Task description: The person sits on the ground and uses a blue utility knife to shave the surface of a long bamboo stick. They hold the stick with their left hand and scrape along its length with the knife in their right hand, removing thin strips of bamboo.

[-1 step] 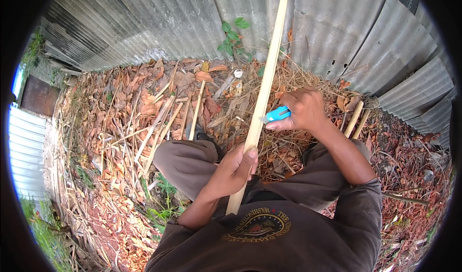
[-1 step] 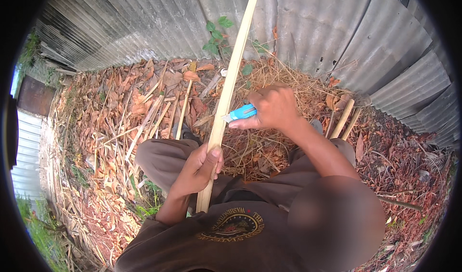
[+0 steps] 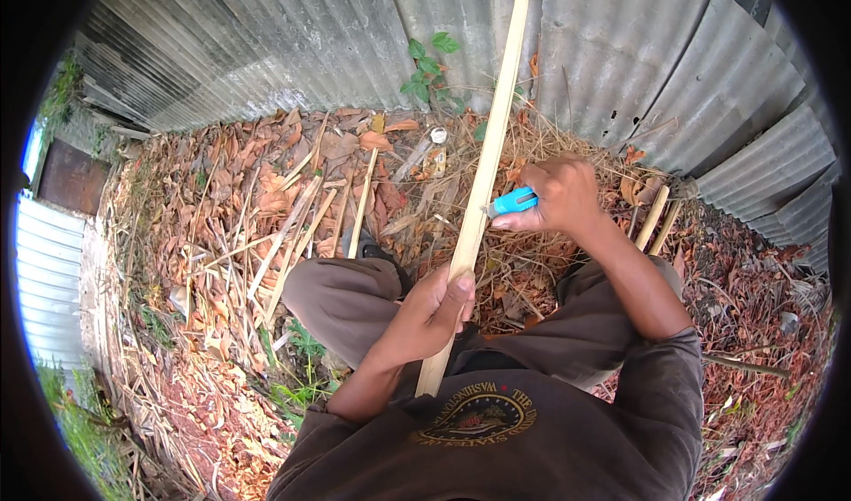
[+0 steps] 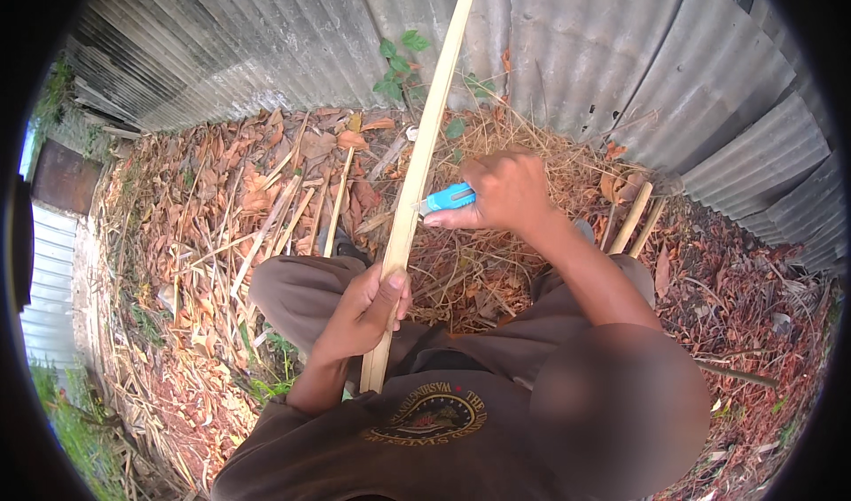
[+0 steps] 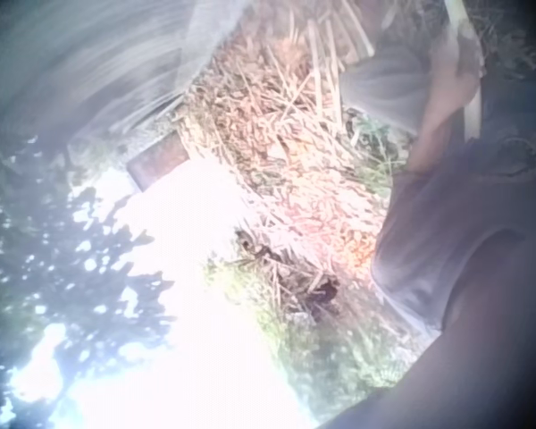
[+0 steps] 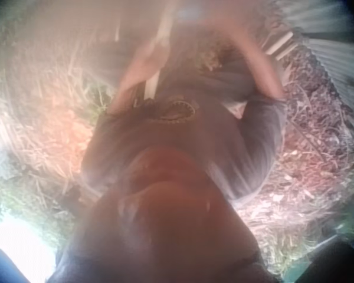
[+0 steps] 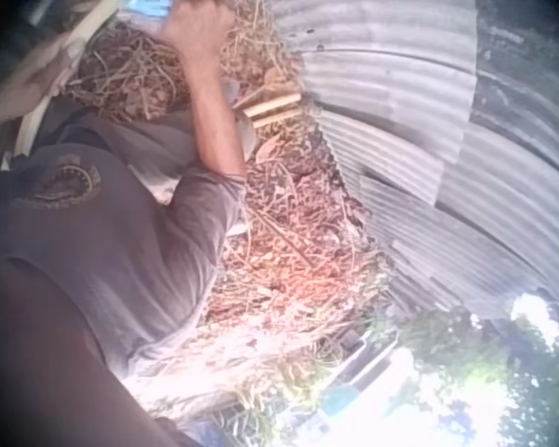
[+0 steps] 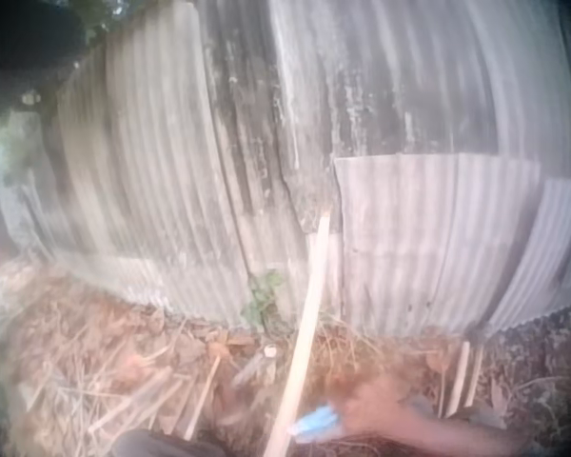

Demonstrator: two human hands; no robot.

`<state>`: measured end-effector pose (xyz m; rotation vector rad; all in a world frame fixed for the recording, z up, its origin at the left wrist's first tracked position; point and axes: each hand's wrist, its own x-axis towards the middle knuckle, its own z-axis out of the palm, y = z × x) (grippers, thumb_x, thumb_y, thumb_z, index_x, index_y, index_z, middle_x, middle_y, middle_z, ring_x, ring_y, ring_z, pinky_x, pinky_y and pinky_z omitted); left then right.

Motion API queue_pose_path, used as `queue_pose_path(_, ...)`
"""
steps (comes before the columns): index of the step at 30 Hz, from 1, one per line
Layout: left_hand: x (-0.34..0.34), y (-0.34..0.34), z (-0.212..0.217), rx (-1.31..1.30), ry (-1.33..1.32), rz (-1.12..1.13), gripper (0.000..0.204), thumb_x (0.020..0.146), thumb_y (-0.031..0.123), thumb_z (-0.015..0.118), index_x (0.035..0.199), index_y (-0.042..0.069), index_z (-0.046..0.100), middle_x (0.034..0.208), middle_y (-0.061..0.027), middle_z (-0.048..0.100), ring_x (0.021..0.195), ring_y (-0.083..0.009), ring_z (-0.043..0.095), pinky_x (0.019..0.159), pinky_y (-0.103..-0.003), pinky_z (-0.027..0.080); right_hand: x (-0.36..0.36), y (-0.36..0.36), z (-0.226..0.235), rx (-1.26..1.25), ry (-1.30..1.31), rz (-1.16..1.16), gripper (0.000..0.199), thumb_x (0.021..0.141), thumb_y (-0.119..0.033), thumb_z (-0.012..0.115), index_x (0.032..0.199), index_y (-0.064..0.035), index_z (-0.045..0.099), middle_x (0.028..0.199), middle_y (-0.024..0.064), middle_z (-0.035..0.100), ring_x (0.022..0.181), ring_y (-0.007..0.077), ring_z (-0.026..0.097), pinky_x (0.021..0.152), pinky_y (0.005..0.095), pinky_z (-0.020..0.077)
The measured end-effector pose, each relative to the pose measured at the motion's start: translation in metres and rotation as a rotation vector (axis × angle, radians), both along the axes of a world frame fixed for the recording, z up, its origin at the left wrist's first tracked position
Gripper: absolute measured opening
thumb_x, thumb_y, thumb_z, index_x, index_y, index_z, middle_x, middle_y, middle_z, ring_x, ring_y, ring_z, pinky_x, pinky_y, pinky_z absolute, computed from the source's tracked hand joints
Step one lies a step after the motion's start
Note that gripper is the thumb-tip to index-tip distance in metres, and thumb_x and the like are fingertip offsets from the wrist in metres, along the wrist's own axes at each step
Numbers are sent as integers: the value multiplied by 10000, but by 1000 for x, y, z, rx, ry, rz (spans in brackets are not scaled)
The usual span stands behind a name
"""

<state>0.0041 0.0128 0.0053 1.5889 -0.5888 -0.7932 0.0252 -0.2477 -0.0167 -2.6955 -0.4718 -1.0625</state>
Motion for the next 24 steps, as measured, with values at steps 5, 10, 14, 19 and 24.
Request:
queue_pose_path(5,2,-1,11,-40,84,-54,296,1043,305,368,895,64,457,690,-3,472,564,-61,445,527,-208,400,17,-22,-1,112,120,-233,704,681,-785,594,574,-90,616,427,74,494,415,270,562,431,392,451)
queue_pose_path(10,-10,0,2,-60,141,-102,316,1044,329,352,900,64,444,688,-4,469,563,-56,443,523,-205,402,20,-39,11,179,167,-336,737,747,-795,520,566,-85,607,414,76,488,406,273,566,414,411,448)
queue_pose_path(14,-4,5,8,-64,148,-30,305,1046,317,352,892,67,433,684,2,464,562,-50,439,524,-207,405,-2,15,-2,180,170,-62,720,714,-803,550,522,-108,554,439,64,504,379,254,536,388,393,429)
queue_pose_path(19,-8,7,14,-44,158,-71,349,1041,358,346,872,70,448,680,-2,465,554,-55,438,515,-193,385,4,-9,12,49,-17,-29,693,679,-792,592,544,-112,585,449,65,527,403,259,558,413,379,444)
queue_pose_path(24,-19,13,11,-107,224,-183,348,1043,356,334,856,79,429,670,1,455,545,-56,427,504,-198,380,20,-62,19,115,21,-351,688,713,-776,571,623,-101,662,478,95,556,439,275,580,436,397,454)
